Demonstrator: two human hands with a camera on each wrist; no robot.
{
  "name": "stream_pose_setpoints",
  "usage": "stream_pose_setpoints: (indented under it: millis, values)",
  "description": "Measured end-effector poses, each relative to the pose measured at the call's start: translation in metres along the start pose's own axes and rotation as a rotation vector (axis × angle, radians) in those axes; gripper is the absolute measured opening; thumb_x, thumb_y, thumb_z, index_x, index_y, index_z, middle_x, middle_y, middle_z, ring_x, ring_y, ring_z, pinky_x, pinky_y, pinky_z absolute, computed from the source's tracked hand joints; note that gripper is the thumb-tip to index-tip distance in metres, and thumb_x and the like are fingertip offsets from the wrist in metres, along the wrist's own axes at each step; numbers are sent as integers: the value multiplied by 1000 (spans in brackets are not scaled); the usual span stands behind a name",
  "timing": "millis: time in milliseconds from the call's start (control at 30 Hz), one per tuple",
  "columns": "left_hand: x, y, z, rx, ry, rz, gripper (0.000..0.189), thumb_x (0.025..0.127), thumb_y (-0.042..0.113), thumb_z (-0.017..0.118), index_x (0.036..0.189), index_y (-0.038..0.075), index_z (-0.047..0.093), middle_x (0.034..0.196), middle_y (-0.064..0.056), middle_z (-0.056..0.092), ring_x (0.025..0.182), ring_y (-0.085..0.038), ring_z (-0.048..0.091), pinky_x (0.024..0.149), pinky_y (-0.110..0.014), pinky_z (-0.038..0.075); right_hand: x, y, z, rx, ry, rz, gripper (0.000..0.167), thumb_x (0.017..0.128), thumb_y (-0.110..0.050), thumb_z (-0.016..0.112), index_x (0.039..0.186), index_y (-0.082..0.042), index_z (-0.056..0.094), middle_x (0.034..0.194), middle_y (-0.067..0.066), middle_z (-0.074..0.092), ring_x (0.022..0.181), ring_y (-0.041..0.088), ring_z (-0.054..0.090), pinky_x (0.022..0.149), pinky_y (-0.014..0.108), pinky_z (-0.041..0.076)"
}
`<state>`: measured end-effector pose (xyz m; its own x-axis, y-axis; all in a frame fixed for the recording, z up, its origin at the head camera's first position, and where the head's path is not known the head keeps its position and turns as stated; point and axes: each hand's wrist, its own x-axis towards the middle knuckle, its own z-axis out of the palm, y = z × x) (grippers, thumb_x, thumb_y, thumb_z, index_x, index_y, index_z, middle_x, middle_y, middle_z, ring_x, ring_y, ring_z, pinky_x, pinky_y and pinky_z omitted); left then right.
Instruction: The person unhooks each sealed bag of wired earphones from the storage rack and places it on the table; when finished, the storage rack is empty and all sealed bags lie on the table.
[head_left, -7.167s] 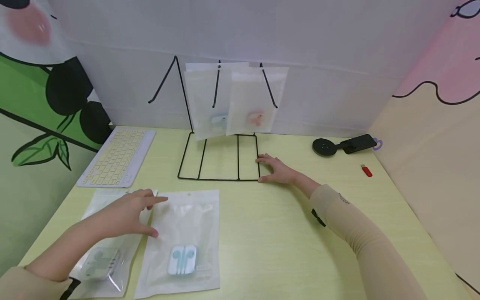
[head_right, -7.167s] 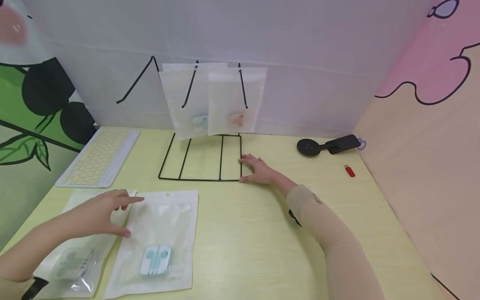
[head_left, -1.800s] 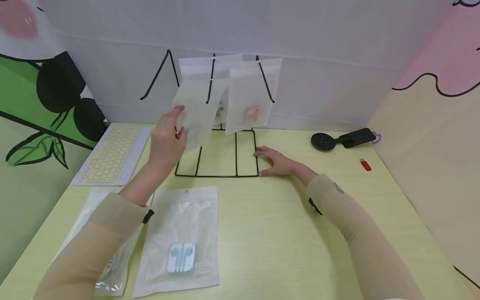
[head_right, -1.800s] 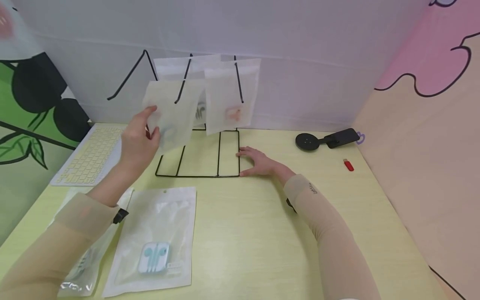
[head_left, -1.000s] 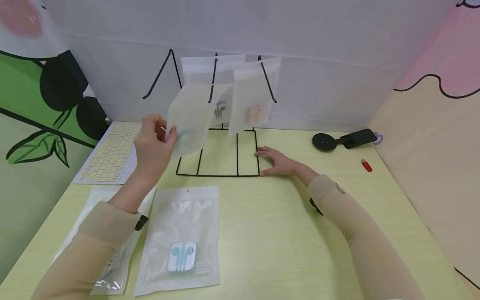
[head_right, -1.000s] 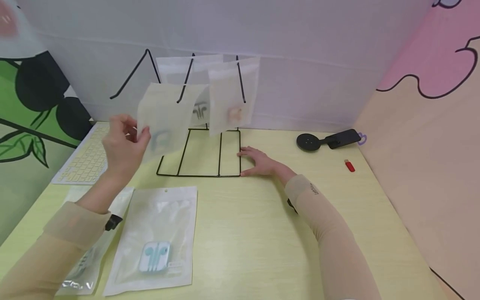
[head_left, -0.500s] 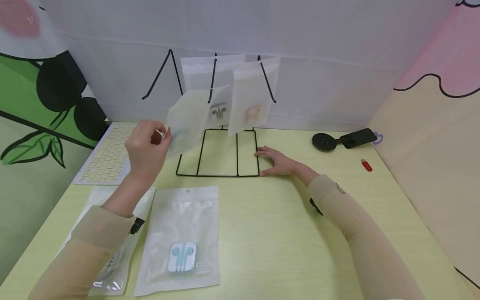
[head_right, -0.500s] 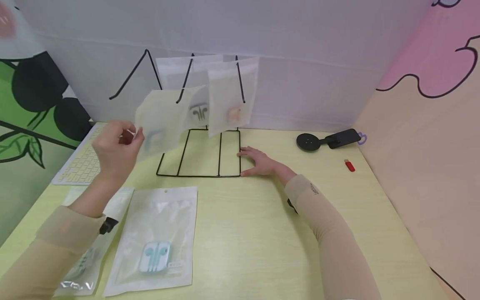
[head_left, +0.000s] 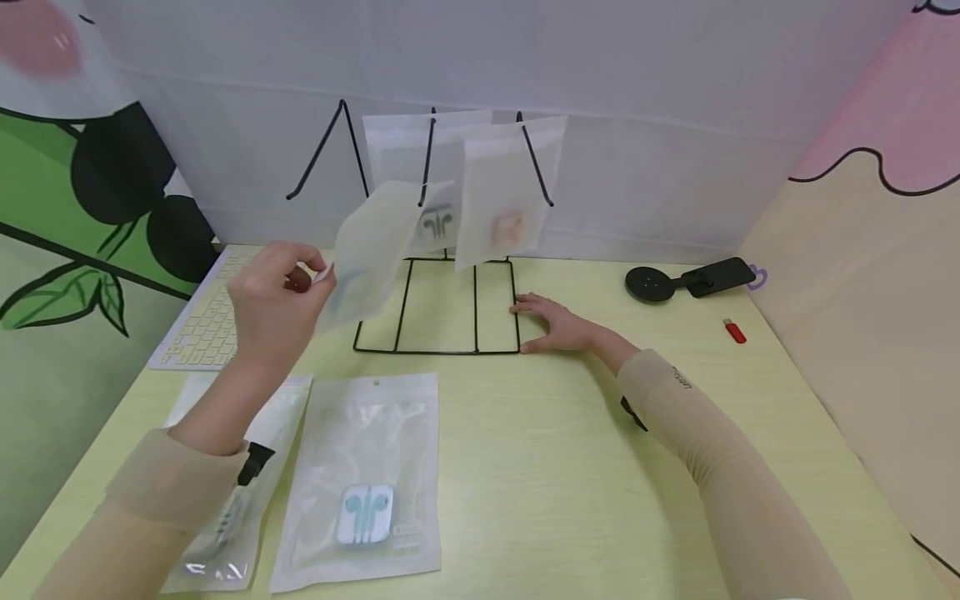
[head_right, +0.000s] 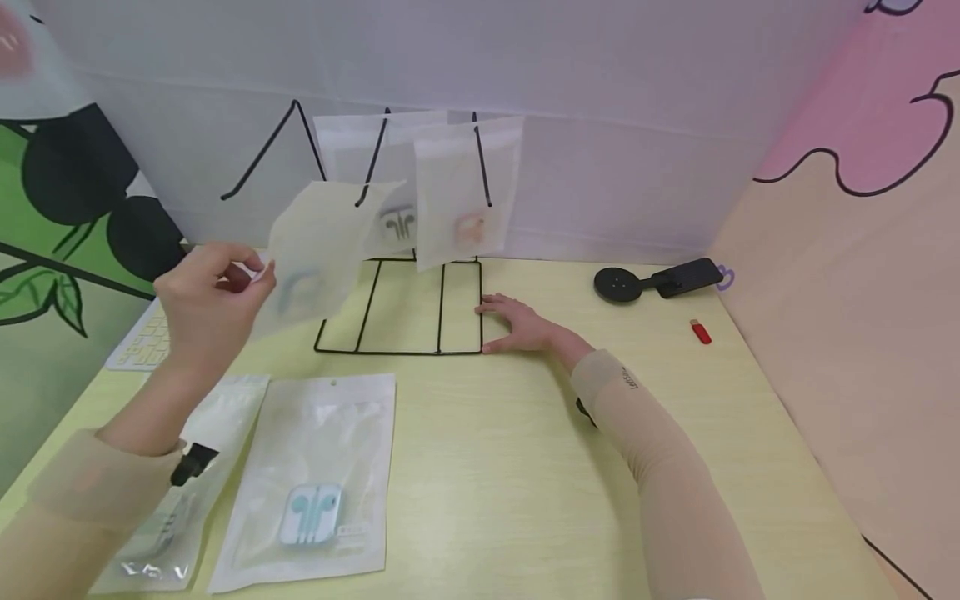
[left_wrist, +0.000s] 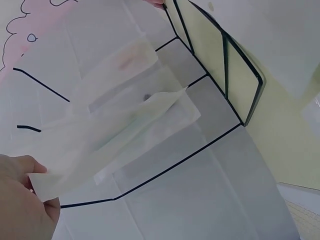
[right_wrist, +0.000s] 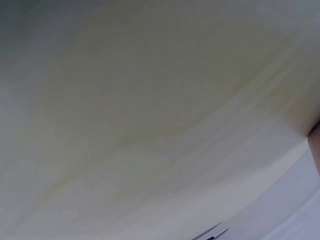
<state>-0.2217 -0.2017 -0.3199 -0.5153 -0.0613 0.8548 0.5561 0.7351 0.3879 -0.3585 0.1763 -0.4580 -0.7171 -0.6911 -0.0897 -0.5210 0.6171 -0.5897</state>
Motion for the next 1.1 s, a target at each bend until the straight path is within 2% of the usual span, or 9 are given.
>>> stream_pose_setpoints:
  millis: [100, 200, 367, 500, 867, 1000, 1100]
  values:
    - [1, 5, -6, 18, -35, -14, 8, 80, 0, 69, 75, -2, 63, 72, -13, 63, 57, -19, 54, 62, -6, 34, 0, 0, 0, -4, 0, -3, 76, 80, -37, 75, 144, -16, 39, 157, 8, 19, 146, 28, 6, 115, 54, 9]
    - [3, 12, -12, 14, -63, -57, 7, 80, 0, 69, 76, 0, 64, 72, -12, 64, 59, -16, 52, 62, -6, 34, 0, 1, 1, -8, -1, -4, 75, 80, -37, 75, 144, -16, 39, 157, 8, 19, 146, 28, 6, 115, 54, 9]
    - [4, 21, -22, 25, -122, -112, 8, 80, 1, 70, 75, 1, 63, 72, -10, 63, 60, 2, 44, 59, -5, 34, 1, 2, 0, -8, -1, -16, 75, 81, -36, 74, 144, -14, 39, 157, 10, 19, 145, 30, 6, 115, 54, 8]
    - [5, 24, -29, 21, -151, -125, 9, 79, 1, 70, 74, 1, 62, 70, -9, 62, 59, 10, 40, 56, -6, 33, 1, 1, 0, -7, -1, -17, 75, 81, -36, 74, 144, -14, 39, 157, 10, 19, 145, 31, 6, 115, 55, 8]
    - [5, 33, -51, 12, -166, -132, 9, 77, -1, 72, 72, 2, 64, 66, -2, 58, 55, 11, 40, 54, -7, 33, 0, 0, 0, -6, -3, -10, 77, 81, -39, 74, 144, -16, 38, 157, 8, 18, 146, 28, 6, 115, 55, 8]
    - [3, 37, -58, 4, -183, -164, 9, 77, 3, 73, 74, 3, 65, 66, 12, 54, 55, 9, 41, 55, -6, 35, 0, 0, 0, -11, -7, -4, 77, 81, -39, 74, 145, -16, 38, 157, 7, 17, 146, 27, 5, 115, 54, 8]
    - [2, 39, -64, -8, -203, -229, 9, 78, 7, 74, 76, 5, 66, 67, 22, 52, 56, 6, 44, 55, -5, 37, 0, 0, 0, -13, -8, -5, 77, 81, -39, 74, 145, -16, 38, 157, 7, 17, 146, 28, 5, 115, 54, 8]
